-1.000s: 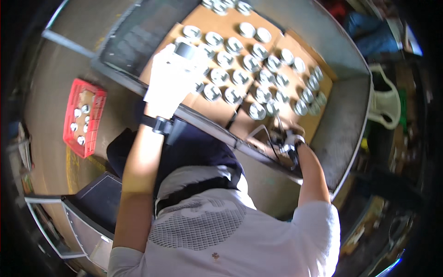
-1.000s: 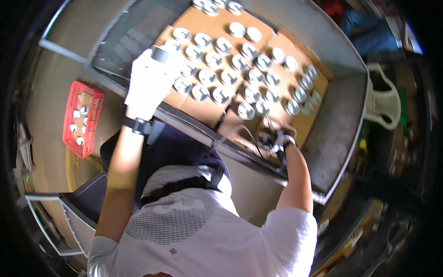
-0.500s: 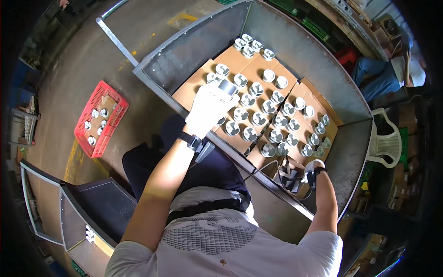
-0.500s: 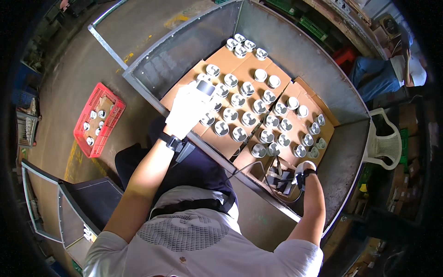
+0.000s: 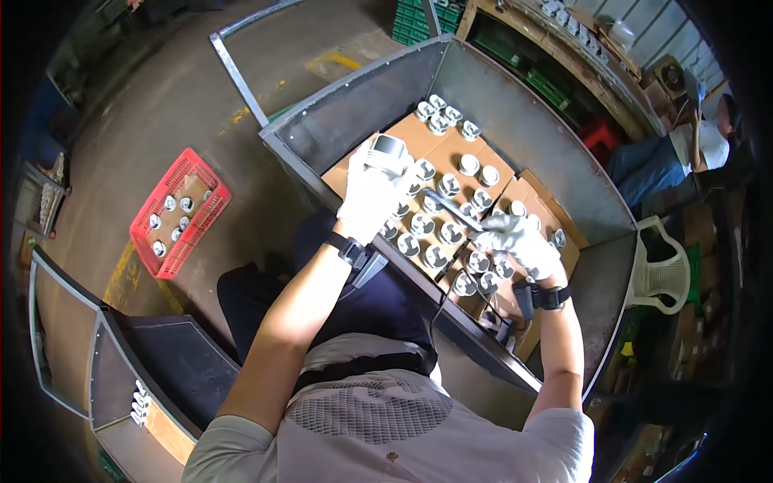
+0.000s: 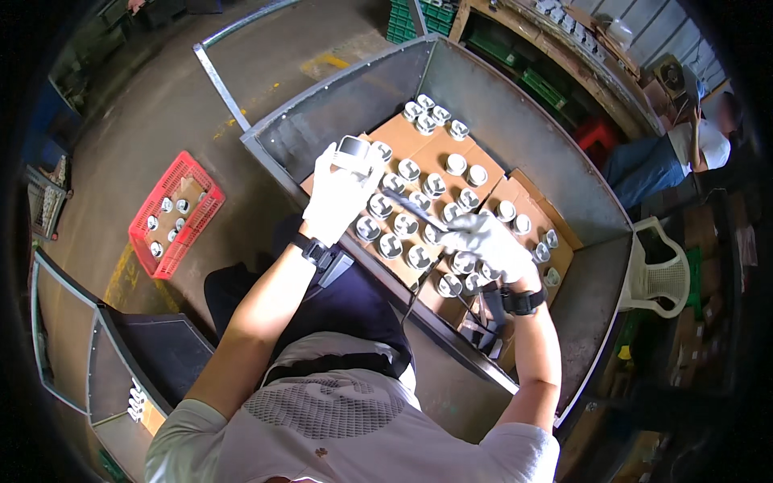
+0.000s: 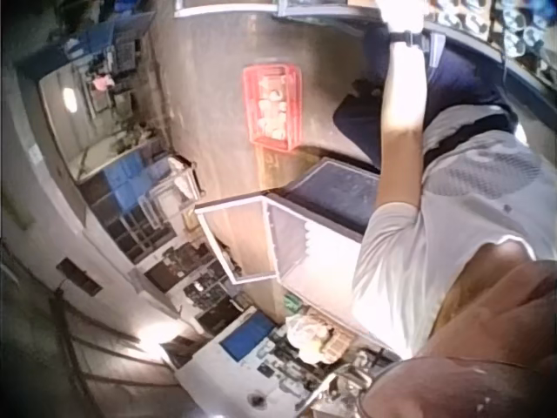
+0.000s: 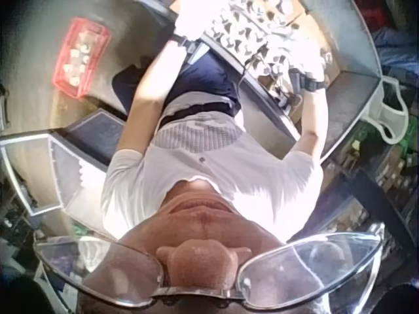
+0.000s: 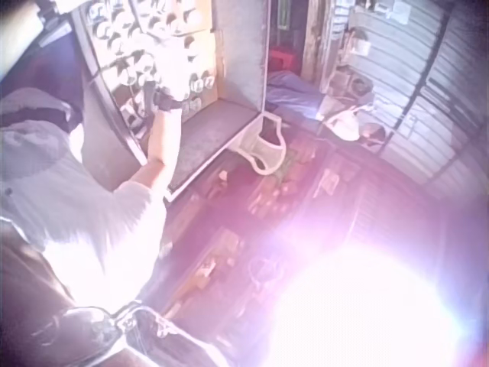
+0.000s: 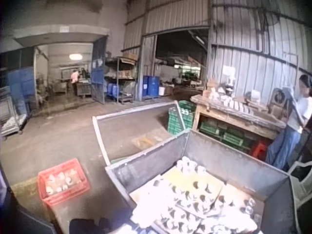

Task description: Inspecting and marking metal pistons in a factory setting.

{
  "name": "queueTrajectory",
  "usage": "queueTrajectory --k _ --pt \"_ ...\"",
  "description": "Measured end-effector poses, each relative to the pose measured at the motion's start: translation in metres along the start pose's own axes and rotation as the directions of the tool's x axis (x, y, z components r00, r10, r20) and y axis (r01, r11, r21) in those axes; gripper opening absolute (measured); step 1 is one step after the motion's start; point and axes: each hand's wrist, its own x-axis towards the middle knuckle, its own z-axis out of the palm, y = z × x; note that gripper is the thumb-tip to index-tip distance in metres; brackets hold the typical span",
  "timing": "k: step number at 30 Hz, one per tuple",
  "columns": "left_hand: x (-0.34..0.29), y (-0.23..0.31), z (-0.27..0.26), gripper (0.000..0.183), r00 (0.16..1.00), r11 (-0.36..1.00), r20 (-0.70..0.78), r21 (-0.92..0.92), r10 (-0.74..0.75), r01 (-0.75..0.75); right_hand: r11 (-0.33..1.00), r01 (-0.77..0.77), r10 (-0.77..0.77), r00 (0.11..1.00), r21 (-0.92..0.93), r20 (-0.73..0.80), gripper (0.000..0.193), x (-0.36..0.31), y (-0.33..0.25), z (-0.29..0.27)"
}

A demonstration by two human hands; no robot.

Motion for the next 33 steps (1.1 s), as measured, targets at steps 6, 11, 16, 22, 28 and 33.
queueTrajectory --k 6,11,16,22,28,33 --pt "-0.006 0.071 0.027 0.056 0.975 0.847 -0.035 -0.503 -0.220 0.172 0.940 0.106 -0.080 0.992 -0.325 0.094 0.028 0.048 -0.050 0.066" --pt "-0.018 0.110 0.025 0.054 0.985 0.924 -0.069 -0.363 -0.159 0.123 0.688 0.462 -0.407 0.884 -0.560 0.230 0.031 0.094 -0.014 0.090" --pt "-0.024 0.135 -0.007 0.049 0.994 0.993 -0.111 -0.114 -0.006 -0.007 0.796 0.583 -0.595 0.803 -0.164 -0.032 0.035 0.123 -0.069 0.134" --pt "-0.038 0.164 -0.004 0.043 0.945 0.992 -0.328 -0.123 -0.009 -0.033 0.817 0.576 -0.576 0.815 -0.020 -0.058 0.028 0.154 -0.138 0.169" --pt "-0.059 0.185 -0.024 0.046 0.984 0.998 -0.177 -0.042 0.033 -0.041 0.750 0.584 -0.627 0.777 -0.309 -0.052 0.041 0.177 -0.155 0.208" --pt "-0.076 0.197 -0.040 0.046 0.978 0.996 -0.201 -0.083 -0.049 0.033 0.711 0.692 -0.692 0.720 -0.129 0.052 0.030 0.188 -0.148 0.223"
